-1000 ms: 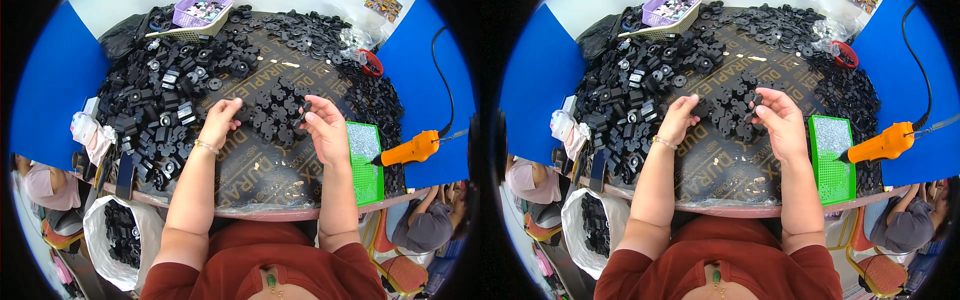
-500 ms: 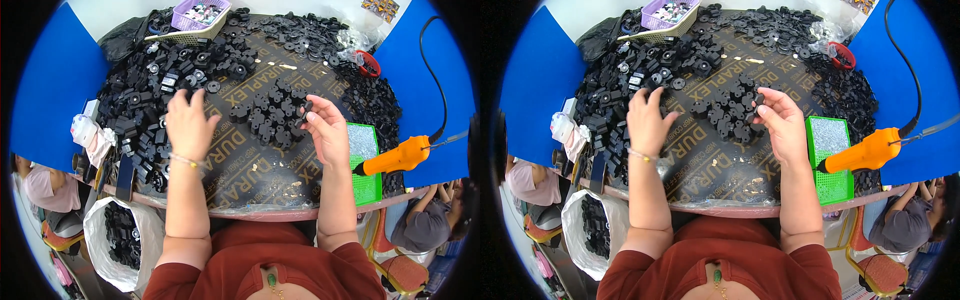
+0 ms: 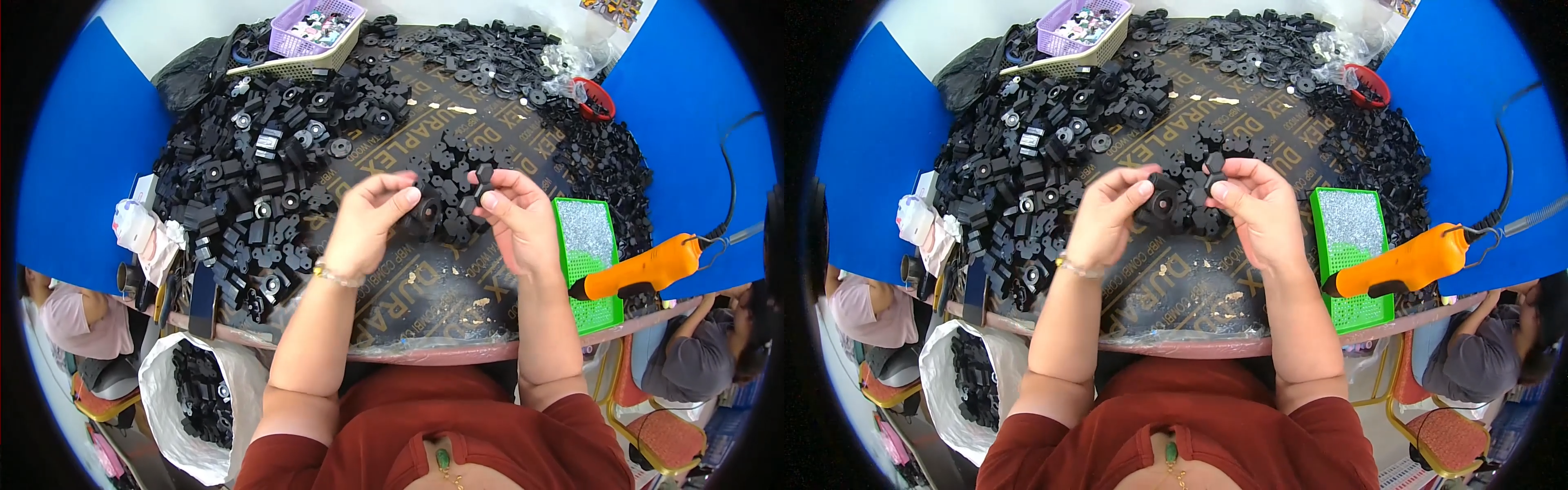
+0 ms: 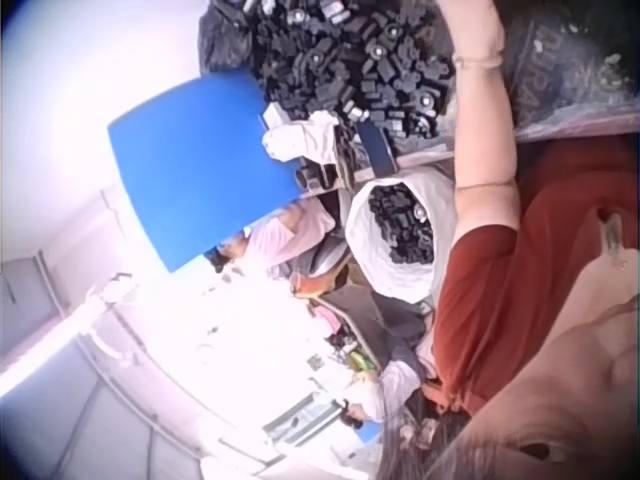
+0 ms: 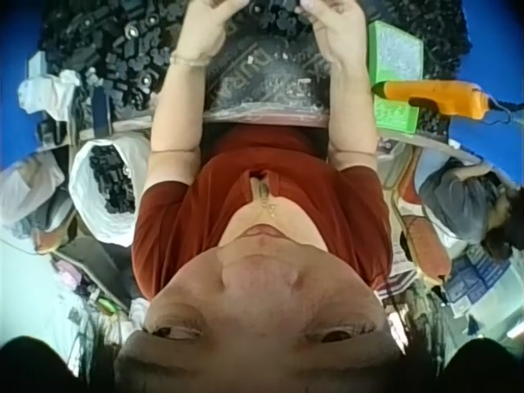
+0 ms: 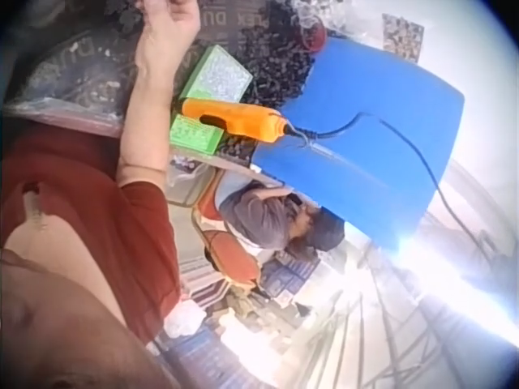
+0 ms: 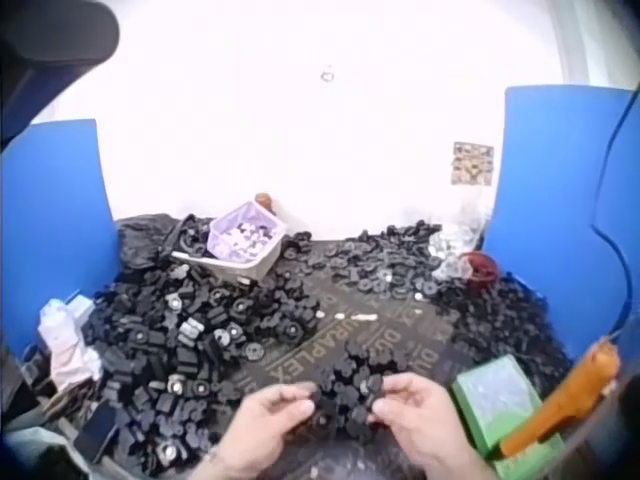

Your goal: The recorder is assembling small black plastic components by hand at a workstation.

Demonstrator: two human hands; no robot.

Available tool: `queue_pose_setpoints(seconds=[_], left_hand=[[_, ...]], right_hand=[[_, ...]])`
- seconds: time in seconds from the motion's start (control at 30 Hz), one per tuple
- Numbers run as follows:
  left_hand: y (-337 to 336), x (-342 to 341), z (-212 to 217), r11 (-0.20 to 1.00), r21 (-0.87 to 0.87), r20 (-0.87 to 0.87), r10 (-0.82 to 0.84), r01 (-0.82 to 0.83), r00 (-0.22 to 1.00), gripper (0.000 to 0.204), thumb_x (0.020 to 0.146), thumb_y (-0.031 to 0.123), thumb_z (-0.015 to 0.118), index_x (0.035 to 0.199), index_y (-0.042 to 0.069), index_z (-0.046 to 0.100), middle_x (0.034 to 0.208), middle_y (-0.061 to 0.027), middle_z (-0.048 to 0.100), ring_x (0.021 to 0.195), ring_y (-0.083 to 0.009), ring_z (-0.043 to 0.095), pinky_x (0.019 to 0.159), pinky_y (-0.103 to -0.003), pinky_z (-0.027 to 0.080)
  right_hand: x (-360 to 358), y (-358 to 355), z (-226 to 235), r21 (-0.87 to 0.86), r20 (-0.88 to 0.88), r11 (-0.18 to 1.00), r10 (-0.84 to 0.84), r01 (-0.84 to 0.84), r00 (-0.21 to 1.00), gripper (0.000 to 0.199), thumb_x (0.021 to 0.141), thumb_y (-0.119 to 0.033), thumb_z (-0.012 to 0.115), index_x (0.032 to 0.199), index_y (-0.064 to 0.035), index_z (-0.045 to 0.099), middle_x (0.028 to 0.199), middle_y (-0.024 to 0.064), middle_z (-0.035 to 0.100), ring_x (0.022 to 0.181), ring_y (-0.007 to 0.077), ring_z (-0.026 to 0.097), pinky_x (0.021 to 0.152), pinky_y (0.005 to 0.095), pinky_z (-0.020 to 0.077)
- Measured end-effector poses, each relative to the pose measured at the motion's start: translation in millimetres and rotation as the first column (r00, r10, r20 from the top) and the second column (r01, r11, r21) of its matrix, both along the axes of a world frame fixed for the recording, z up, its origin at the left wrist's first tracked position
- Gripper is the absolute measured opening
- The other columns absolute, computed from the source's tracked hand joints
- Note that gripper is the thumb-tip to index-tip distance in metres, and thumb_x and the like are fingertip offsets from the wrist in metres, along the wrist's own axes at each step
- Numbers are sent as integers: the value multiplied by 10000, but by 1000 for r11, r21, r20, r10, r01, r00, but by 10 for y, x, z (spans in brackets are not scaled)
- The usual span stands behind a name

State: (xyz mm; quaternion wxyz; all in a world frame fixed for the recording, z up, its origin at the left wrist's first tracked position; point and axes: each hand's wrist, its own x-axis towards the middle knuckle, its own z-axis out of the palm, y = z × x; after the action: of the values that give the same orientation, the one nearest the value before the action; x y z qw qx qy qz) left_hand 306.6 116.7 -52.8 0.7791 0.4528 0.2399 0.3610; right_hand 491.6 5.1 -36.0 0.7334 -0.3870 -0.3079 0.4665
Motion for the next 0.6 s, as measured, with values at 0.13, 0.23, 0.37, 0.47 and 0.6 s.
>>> queue_pose_setpoints(seconds=[0.13, 0.23, 0.37, 0.47, 0.6], left_hand=[[-158, 82, -224, 910, -324, 200, -202, 259, 959, 254, 1001, 212, 568, 1106, -15, 612, 1055, -95, 673, 916, -171, 659, 859, -362, 561], [-197, 25, -88, 814, -456, 237, -279, 360, 931, 293, 1027, 236, 509, 1199, 6, 568, 1079, -119, 661, 989, -212, 665, 881, -463, 571], [-219, -13, -166, 944, -131, 88, -292, 302, 952, 447, 875, 7, 674, 1293, 37, 517, 1233, -77, 572, 1129, -158, 576, 925, -316, 498], [-243, -1, -123, 970, 220, -105, -77, 99, 991, 554, 806, -30, 740, 1300, 41, 500, 1166, -64, 569, 1077, -134, 562, 923, -285, 488], [-179, 11, -157, 974, 196, 32, -123, 115, 992, 622, 762, -82, 759, 1311, 36, 492, 1202, -71, 550, 1089, -149, 564, 947, -287, 484]], right_hand=[[-146, 54, -118, -49, -90, 996, 72, -77, 993, 215, 874, 20, 663, 1070, -26, 588, 1060, 106, 673, 888, 153, 654, 779, 275, 546], [-169, 81, -165, -123, 36, 988, 94, -89, 995, 202, 888, 11, 651, 1077, -17, 584, 1021, 85, 662, 813, 123, 621, 743, 264, 536], [-180, 77, -139, -57, -23, 996, 71, -72, 997, 191, 895, 24, 635, 1069, -25, 574, 1009, 77, 658, 860, 142, 637, 772, 279, 542], [-78, 73, -104, 37, -8, 999, 22, -22, 1000, 178, 917, -5, 620, 1073, -68, 563, 1020, 68, 660, 969, 163, 644, 844, 326, 539], [33, 27, -65, 82, -73, 987, 145, -139, 987, 203, 936, -32, 610, 1131, -74, 566, 1032, 62, 662, 961, 161, 645, 818, 331, 541]])
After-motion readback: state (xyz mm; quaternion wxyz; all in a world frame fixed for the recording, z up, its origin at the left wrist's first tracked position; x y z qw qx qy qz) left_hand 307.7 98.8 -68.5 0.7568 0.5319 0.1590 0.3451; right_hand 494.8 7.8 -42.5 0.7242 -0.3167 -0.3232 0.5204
